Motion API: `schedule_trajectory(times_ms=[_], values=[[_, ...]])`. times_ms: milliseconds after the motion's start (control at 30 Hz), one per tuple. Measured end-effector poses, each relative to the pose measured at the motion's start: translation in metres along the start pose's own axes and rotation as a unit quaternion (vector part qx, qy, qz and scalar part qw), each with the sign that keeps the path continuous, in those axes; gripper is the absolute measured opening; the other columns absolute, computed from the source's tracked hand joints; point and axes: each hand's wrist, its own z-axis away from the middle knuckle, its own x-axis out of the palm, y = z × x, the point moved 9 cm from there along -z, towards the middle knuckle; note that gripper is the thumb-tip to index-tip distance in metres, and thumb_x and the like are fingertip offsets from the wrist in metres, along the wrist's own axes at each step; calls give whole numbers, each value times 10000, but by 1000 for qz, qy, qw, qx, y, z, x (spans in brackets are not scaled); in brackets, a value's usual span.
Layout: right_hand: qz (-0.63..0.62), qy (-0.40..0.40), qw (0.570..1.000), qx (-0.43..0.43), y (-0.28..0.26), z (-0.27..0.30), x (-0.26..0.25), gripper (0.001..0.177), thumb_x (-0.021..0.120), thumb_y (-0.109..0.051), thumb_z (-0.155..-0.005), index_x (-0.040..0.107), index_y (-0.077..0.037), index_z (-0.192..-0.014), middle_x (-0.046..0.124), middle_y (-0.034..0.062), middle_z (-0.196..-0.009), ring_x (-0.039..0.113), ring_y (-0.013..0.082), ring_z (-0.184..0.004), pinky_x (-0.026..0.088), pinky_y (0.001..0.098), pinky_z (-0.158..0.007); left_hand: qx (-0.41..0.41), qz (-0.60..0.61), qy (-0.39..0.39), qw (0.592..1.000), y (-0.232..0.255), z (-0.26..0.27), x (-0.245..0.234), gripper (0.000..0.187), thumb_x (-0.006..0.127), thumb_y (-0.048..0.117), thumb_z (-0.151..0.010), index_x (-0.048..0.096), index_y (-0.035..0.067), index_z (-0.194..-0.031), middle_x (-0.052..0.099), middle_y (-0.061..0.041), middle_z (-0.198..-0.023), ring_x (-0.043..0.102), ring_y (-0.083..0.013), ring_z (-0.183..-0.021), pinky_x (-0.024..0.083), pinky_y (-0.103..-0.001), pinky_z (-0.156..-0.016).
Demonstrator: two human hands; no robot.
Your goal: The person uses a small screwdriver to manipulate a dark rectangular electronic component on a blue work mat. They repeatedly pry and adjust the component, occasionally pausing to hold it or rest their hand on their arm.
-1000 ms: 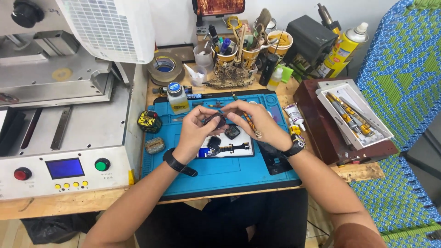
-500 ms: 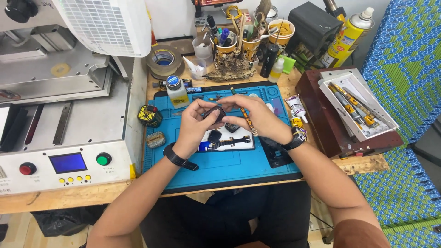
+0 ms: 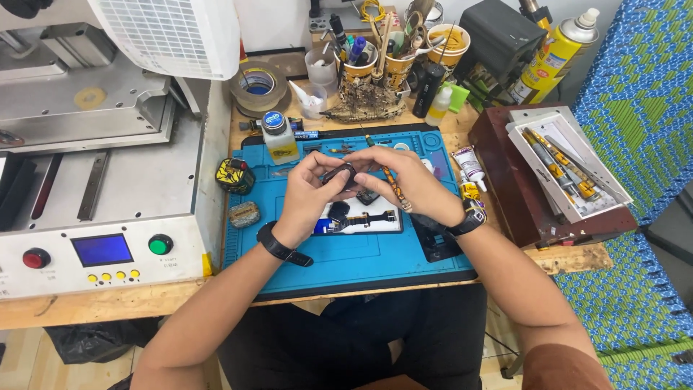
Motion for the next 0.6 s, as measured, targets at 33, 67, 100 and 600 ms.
schedule_trajectory(times_ms=[33,67,100,600], values=[[0,1,1000,1,0,0,0,280,614,-91,-884,601,-30,-1157,682,168,-945,664,327,-889,519,412,-772,-1,0,-1,1000,1,0,1,198,627,13,-837,546,-39,-1011,641,-232,-925,687,-342,-817,614,-397,-683],[-1,1,1000,-4,-1,0,-1,280,613,-89,-884,600,-26,-1155,680,173,-941,663,331,-882,520,413,-770,0,2,1,1000,2,1,1,196,629,15,-836,547,-39,-1006,644,-218,-911,690,-322,-810,617,-384,-678],[-1,1,1000,-9,-2,0,-1,279,611,-88,-883,599,-21,-1154,678,178,-937,662,334,-875,520,413,-767,1,4,3,1000,3,1,1,194,631,16,-834,548,-39,-1001,647,-204,-897,694,-303,-803,619,-371,-674],[-10,12,1000,-14,-5,0,-3,257,589,-86,-904,600,-27,-1154,675,181,-963,657,351,-888,518,431,-769,18,2,-5,1000,10,3,3,194,631,37,-842,551,-23,-1008,645,-198,-904,690,-309,-816,625,-379,-675]])
